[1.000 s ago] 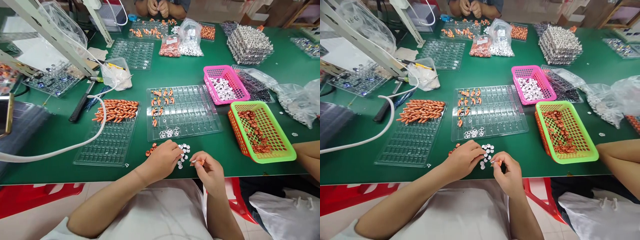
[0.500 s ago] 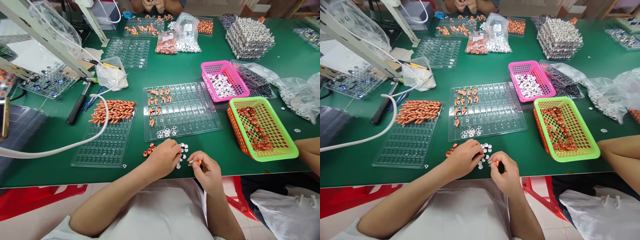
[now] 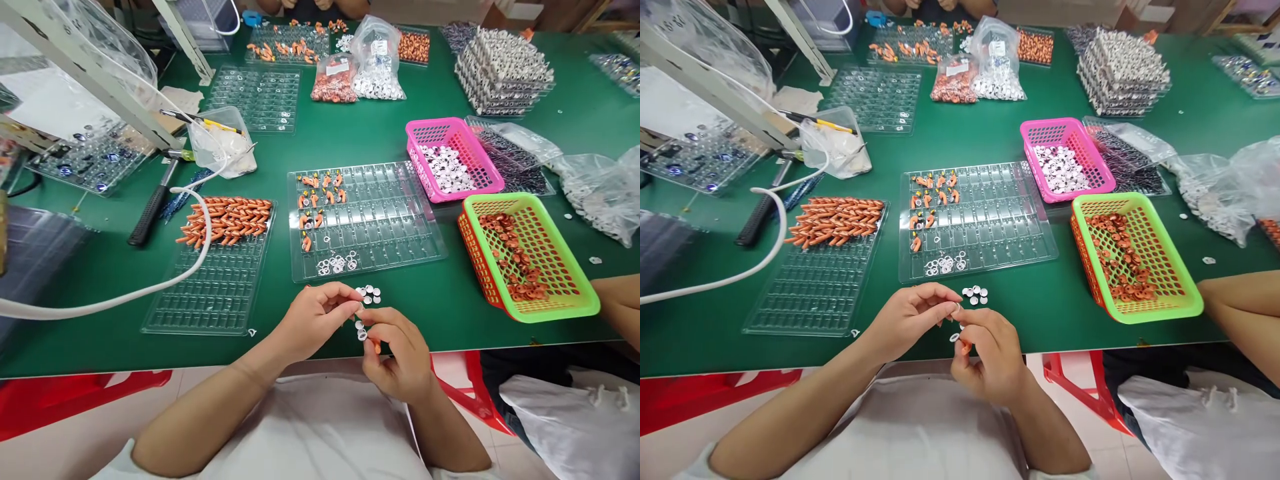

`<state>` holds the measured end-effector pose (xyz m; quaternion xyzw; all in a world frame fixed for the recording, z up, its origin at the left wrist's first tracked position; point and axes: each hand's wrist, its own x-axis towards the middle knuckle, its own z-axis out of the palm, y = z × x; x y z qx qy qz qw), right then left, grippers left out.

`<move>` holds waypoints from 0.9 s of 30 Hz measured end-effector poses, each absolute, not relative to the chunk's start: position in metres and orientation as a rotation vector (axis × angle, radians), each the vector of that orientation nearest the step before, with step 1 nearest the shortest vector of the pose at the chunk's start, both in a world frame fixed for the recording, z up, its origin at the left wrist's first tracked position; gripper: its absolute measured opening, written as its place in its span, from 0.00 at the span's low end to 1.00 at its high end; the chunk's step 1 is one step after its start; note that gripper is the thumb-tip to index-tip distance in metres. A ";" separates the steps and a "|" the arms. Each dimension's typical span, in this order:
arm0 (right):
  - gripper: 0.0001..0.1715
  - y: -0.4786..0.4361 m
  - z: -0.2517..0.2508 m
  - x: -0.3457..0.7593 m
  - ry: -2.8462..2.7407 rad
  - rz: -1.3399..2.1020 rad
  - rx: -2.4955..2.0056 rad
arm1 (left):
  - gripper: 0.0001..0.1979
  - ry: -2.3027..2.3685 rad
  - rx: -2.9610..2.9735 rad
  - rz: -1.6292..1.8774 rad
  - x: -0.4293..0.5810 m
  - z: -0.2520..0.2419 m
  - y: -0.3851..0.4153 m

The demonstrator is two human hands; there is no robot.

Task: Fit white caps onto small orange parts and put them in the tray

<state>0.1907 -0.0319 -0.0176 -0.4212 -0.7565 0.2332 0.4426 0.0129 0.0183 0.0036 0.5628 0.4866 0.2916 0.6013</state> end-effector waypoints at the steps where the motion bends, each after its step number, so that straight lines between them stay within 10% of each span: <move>1: 0.12 -0.031 -0.017 0.190 -1.884 0.563 -1.042 | 0.06 1.132 1.319 0.678 0.011 0.004 0.018; 27: 0.09 -0.003 0.001 0.174 -1.597 1.179 -1.303 | 0.07 1.053 1.974 0.852 -0.005 0.000 0.009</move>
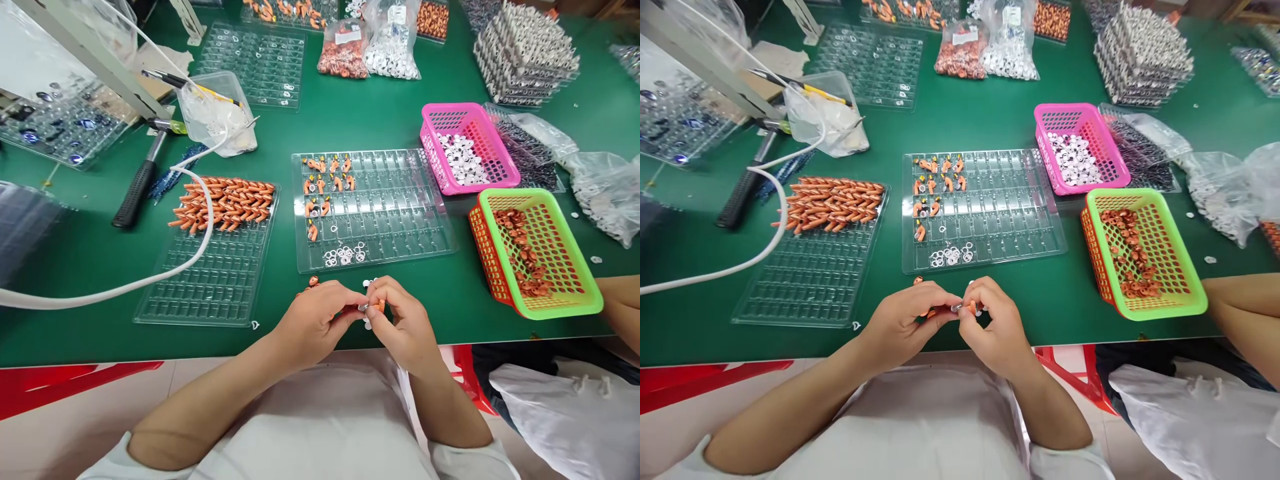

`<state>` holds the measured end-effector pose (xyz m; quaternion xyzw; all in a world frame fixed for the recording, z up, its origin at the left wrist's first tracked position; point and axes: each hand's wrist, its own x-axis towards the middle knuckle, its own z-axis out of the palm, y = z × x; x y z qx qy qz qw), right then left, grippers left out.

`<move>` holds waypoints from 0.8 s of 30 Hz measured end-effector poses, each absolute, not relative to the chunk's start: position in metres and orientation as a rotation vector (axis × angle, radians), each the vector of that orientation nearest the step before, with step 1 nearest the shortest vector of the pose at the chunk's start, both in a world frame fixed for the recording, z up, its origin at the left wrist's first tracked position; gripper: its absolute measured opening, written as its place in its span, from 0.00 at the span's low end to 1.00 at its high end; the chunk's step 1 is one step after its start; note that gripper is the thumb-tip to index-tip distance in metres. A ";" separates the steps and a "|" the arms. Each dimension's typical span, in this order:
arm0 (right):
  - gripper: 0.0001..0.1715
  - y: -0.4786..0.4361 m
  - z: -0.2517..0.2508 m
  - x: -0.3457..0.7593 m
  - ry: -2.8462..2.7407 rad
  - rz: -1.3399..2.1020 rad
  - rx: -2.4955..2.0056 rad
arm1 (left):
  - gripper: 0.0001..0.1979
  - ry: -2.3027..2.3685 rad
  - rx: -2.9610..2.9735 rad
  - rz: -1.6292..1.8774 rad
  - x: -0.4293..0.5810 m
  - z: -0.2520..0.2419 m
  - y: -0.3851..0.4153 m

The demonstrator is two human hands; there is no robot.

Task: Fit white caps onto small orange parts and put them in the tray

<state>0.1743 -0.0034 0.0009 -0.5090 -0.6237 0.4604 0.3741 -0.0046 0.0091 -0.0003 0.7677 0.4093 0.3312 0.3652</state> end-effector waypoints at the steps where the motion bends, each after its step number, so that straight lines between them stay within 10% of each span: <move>1: 0.09 -0.003 0.001 0.174 -1.597 1.193 -1.308 | 0.07 1.051 1.981 0.852 -0.005 -0.001 0.009; 24: 0.10 0.003 0.000 0.181 -1.705 1.421 -1.247 | 0.08 0.950 2.115 0.994 -0.009 -0.011 0.005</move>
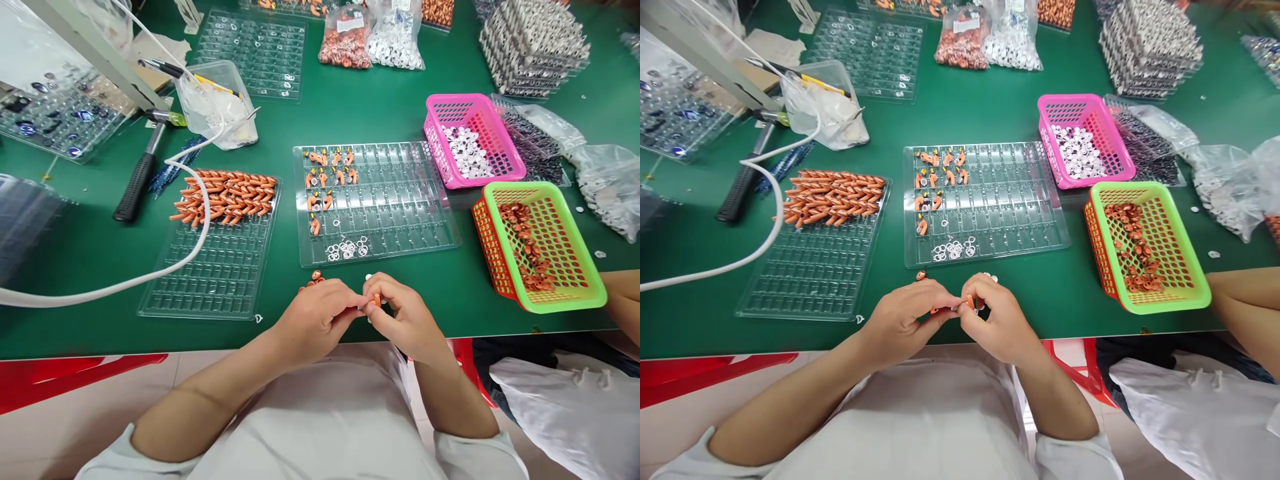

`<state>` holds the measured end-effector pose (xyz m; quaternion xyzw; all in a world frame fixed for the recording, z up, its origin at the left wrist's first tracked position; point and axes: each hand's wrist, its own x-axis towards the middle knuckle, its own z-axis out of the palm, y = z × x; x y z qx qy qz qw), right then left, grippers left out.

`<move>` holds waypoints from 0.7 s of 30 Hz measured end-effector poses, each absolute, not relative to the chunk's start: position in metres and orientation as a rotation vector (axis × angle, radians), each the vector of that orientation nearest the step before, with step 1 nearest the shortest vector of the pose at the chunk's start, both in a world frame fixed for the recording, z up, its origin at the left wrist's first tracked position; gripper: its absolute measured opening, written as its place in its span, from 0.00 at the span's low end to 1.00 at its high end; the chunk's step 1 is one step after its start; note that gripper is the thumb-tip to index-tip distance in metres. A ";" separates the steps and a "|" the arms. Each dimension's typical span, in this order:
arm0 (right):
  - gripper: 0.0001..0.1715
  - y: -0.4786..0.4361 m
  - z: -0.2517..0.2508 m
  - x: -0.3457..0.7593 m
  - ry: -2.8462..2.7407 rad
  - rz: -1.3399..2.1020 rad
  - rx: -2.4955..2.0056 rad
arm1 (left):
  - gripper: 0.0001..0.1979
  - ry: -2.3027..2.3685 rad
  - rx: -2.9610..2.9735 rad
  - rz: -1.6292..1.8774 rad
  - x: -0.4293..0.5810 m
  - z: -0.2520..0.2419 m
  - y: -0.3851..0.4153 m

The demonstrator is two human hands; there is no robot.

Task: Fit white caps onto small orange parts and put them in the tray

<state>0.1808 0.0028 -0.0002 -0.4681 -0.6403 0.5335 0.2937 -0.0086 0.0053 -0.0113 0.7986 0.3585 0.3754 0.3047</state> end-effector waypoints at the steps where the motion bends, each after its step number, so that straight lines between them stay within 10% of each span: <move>1: 0.09 0.003 0.000 0.182 -1.711 1.432 -1.243 | 0.07 0.947 2.109 1.004 -0.009 -0.011 0.005; 21: 0.07 -0.012 -0.020 0.178 -1.392 1.379 -1.166 | 0.04 1.054 0.878 0.739 -0.007 0.010 0.008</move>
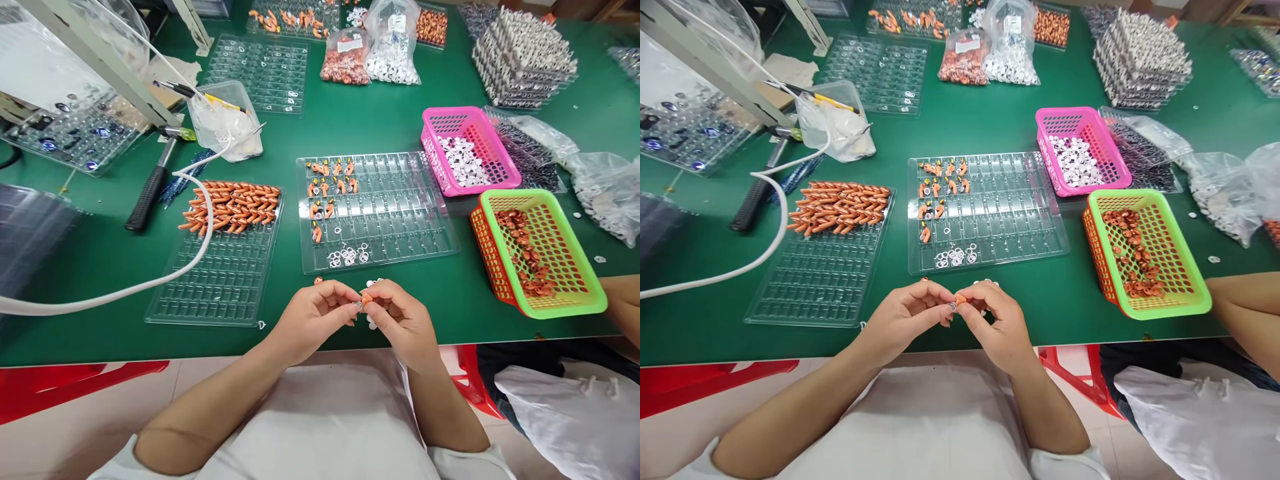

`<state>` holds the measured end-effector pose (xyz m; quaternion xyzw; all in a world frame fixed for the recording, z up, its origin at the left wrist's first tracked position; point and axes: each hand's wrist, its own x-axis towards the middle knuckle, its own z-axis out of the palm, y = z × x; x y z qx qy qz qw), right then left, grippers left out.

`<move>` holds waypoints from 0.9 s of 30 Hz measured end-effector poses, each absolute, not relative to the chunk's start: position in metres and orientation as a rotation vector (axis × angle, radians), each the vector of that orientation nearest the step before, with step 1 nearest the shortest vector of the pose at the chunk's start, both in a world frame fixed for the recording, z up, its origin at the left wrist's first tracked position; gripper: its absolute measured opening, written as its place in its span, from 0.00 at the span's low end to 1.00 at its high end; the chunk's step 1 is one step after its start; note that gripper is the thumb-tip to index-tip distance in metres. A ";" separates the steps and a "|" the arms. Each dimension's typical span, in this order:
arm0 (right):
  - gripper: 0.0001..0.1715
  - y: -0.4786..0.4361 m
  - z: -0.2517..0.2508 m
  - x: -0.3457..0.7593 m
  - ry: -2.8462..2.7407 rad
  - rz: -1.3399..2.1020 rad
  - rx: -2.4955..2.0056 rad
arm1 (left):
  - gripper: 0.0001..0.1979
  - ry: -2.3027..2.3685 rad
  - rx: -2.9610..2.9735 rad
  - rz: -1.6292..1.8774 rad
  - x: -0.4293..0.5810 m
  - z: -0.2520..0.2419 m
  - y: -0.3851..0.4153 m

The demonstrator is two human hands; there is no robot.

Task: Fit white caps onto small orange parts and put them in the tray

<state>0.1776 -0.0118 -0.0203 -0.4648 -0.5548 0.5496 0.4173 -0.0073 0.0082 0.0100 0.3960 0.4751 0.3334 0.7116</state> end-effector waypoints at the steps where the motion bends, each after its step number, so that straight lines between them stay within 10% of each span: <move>1: 0.07 -0.012 -0.021 0.177 -1.405 1.345 -1.167 | 0.05 1.052 0.836 0.734 -0.007 0.010 0.009; 27: 0.08 -0.021 -0.022 0.174 -1.362 1.285 -1.214 | 0.02 1.202 0.855 0.721 0.000 0.010 0.009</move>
